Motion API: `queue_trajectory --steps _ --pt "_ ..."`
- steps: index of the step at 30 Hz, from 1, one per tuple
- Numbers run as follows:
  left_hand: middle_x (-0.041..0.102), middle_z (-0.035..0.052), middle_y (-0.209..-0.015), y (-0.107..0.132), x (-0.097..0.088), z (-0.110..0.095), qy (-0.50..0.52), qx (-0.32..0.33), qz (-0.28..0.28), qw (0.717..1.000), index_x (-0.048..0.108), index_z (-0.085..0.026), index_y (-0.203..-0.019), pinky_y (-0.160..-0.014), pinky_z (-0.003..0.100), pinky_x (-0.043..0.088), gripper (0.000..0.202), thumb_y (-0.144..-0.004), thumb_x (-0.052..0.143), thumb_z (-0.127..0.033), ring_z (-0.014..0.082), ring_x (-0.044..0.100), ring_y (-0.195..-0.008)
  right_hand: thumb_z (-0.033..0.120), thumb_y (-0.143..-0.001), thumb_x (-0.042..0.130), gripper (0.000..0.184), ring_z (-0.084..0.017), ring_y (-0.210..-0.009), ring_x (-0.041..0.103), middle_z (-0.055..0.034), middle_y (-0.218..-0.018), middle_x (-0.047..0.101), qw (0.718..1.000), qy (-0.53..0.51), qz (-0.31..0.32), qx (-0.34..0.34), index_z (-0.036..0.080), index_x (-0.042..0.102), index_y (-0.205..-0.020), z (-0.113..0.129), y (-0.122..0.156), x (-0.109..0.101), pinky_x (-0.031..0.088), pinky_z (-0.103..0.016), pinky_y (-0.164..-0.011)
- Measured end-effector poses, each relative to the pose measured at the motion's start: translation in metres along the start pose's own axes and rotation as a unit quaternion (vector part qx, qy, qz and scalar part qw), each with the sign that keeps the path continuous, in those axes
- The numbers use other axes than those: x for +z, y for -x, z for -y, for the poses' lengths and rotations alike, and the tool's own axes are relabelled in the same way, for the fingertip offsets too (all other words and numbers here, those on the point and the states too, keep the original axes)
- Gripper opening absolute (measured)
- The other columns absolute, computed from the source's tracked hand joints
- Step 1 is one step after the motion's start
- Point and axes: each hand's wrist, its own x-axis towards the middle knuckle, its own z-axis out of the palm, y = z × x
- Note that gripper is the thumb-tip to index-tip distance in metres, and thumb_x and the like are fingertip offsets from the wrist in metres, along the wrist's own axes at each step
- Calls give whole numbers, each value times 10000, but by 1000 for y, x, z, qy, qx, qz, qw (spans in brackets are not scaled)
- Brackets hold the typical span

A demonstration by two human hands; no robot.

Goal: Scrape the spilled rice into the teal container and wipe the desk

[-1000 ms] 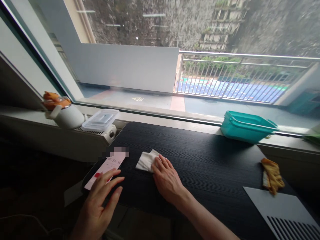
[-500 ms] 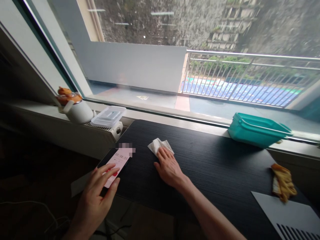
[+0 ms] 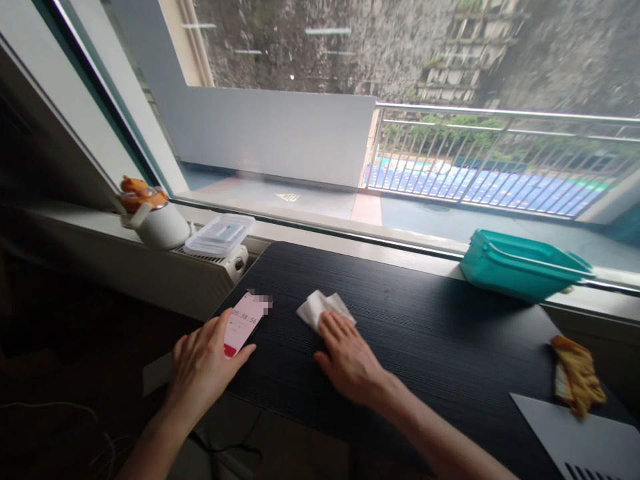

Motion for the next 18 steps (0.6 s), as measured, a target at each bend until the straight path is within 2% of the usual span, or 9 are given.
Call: queue_trajectory --steps 2,4,6,8,11,13,15,17,18 --pt "630 155 -1188 -6 -4 -4 -22 -16 43 999 391 -129 -1354 -856 473 434 627 -840 558 -447 354 605 -1015 390 -940 490 567 -261 -1436 257 -141 -1535 344 994 -37 32 -101 125 394 -1432 19 3 9 241 -412 -1181" --pt "642 149 -1158 -11 -8 -6 -26 -28 66 997 384 -146 -1361 -811 457 445 629 -839 547 -456 356 612 -990 378 -961 457 493 -230 -1431 274 -104 -1521 381 986 -50 50 -152 157 436 -1401 19 -10 8 228 -377 -1184" --pt "642 144 -1149 -14 -11 -3 -5 -46 67 997 375 -165 -1360 -785 436 452 634 -824 551 -454 351 612 -997 341 -975 437 421 -223 -1418 301 -95 -1488 430 991 -33 42 -124 160 488 -1351 4 -42 -1 229 -375 -1179" --pt "644 142 -1137 -14 -14 5 28 -69 50 996 362 -170 -1357 -782 426 456 651 -806 555 -459 343 616 -1008 313 -985 416 384 -234 -1406 319 -111 -1453 464 999 -5 17 -51 141 513 -1314 -11 -83 -9 234 -400 -1170" --pt "654 131 -1087 -10 -21 27 59 -95 3 994 346 -180 -1357 -766 415 465 697 -778 564 -501 325 649 -935 335 -990 393 410 -265 -1403 315 -145 -1454 449 1000 14 -6 5 108 493 -1317 4 -125 2 233 -431 -1162" --pt "657 111 -1051 -8 -28 43 60 -96 -33 993 330 -201 -1369 -737 402 472 728 -762 570 -525 309 667 -861 385 -973 421 481 -278 -1408 301 -160 -1482 411 999 5 -1 -54 90 455 -1352 39 -126 23 231 -419 -1167" --pt "652 93 -1029 -6 -35 57 52 -92 -65 992 312 -228 -1383 -717 396 477 740 -758 561 -535 306 672 -833 434 -964 422 524 -254 -1407 306 -141 -1487 412 983 -18 11 -184 100 442 -1366 74 -118 43 232 -383 -1172" --pt "644 87 -1026 -4 -42 67 48 -93 -88 991 302 -247 -1392 -714 399 482 737 -762 543 -545 313 670 -834 423 -969 415 465 -198 -1392 336 -80 -1462 460 962 -33 35 -267 148 481 -1338 88 -118 48 235 -318 -1170" --pt "640 86 -1025 -3 -45 70 49 -95 -97 990 302 -254 -1394 -716 403 485 735 -764 536 -552 314 669 -831 403 -971 420 422 -176 -1382 353 -50 -1446 484 965 -31 45 -258 175 507 -1314 86 -125 44 242 -293 -1164"
